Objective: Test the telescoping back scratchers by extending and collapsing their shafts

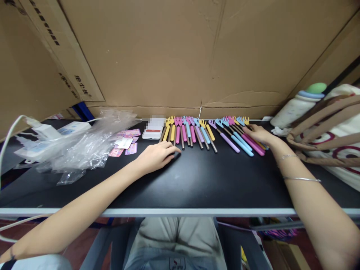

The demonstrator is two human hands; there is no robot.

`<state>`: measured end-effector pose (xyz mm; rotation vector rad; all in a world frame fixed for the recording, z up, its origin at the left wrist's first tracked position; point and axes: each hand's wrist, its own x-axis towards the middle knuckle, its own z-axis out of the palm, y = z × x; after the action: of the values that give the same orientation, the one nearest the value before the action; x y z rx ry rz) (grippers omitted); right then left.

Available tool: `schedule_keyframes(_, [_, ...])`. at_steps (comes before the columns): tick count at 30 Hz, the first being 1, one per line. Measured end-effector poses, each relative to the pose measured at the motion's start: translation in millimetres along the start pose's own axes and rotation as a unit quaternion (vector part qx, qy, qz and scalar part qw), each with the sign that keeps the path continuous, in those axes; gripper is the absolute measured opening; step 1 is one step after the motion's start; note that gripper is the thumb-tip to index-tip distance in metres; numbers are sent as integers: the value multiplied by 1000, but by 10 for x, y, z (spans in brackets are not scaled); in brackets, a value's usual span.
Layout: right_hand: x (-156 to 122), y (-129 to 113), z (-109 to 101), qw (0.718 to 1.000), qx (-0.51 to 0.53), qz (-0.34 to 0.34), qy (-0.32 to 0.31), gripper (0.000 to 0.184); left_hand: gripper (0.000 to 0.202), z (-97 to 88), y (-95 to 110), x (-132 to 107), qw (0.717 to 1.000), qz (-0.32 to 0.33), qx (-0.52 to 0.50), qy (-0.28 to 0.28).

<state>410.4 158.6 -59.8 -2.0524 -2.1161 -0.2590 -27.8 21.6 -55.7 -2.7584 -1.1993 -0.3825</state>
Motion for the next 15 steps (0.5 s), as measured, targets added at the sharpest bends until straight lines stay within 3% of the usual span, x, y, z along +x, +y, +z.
schedule_keyframes(4, [24, -62, 29, 998, 27, 34, -55, 59, 26, -12, 11, 0, 1000, -9, -4, -5])
schedule_keyframes(9, [20, -201, -54, 998, 25, 31, -47, 63, 26, -21, 23, 0, 1000, -2, 2, -4])
schedule_keyframes(15, [-145, -651, -52, 995, 23, -99, -19, 70, 26, -27, 27, -1, 1000, 9, 16, 0])
